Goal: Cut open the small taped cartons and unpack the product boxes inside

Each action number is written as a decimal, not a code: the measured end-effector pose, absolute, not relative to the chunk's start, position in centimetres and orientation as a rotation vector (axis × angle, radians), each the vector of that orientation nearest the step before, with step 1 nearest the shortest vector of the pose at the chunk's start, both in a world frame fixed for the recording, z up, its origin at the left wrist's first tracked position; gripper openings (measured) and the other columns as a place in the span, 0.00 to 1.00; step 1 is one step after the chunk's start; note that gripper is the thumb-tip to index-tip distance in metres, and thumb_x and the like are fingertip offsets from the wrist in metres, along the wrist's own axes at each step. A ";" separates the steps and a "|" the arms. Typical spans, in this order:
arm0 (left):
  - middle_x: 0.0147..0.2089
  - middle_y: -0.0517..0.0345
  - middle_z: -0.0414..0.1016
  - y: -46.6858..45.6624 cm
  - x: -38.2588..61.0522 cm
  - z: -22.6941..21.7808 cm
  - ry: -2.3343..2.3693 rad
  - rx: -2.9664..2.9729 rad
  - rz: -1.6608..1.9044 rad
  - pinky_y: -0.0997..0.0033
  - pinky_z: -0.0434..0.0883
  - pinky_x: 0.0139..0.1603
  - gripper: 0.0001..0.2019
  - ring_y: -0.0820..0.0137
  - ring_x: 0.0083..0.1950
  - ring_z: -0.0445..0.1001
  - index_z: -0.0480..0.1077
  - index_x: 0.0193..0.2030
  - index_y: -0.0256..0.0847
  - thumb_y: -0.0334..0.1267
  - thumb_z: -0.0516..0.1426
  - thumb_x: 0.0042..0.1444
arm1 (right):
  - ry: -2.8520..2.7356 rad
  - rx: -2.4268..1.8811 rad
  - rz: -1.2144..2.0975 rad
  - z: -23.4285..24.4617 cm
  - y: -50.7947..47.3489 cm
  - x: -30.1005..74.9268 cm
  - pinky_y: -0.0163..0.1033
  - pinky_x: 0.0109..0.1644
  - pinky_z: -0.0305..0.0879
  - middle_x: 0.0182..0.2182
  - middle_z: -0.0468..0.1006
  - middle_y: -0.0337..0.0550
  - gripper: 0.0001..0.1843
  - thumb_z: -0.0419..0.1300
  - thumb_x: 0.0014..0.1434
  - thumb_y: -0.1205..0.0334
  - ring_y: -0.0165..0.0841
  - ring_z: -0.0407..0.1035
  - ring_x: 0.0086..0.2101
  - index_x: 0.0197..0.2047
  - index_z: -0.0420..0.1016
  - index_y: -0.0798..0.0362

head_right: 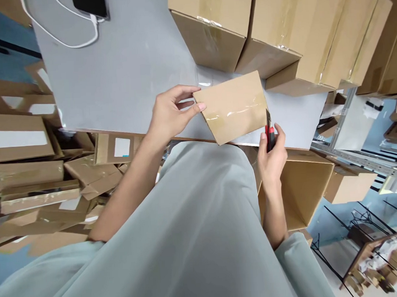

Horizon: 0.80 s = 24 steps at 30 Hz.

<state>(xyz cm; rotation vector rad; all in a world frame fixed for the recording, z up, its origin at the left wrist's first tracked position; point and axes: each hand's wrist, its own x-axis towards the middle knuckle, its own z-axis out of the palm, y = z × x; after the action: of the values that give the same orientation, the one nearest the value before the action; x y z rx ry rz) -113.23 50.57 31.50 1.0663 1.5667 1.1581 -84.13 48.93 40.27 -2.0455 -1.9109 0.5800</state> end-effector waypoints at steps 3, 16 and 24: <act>0.65 0.53 0.83 50.7 -113.7 31.3 1.575 1.081 1.149 0.49 0.79 0.71 0.27 0.50 0.69 0.80 0.80 0.59 0.49 0.61 0.72 0.60 | -2.168 -1.922 0.849 42.3 47.2 -86.9 0.50 0.47 0.81 0.50 0.88 0.52 0.30 0.44 0.82 0.50 0.46 0.85 0.41 0.82 0.57 0.45; 0.68 0.60 0.82 50.9 -114.6 32.0 1.565 1.174 0.996 0.44 0.77 0.71 0.41 0.56 0.76 0.72 0.77 0.65 0.45 0.78 0.53 0.65 | -2.852 -1.811 0.669 43.3 47.8 -93.7 0.51 0.57 0.80 0.59 0.88 0.50 0.37 0.49 0.78 0.57 0.53 0.83 0.56 0.87 0.54 0.45; 0.64 0.69 0.83 50.8 -114.5 33.1 1.559 1.105 1.011 0.41 0.76 0.68 0.29 0.55 0.68 0.75 0.80 0.61 0.57 0.68 0.60 0.60 | -2.972 -2.191 0.391 44.2 45.6 -97.3 0.42 0.46 0.75 0.46 0.89 0.56 0.38 0.49 0.81 0.55 0.45 0.84 0.38 0.87 0.49 0.55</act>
<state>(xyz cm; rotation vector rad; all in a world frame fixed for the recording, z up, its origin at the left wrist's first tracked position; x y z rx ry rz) -114.52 50.77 33.14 1.1052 1.5594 1.0108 -97.31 45.62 44.19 -2.1912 -2.9719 0.3907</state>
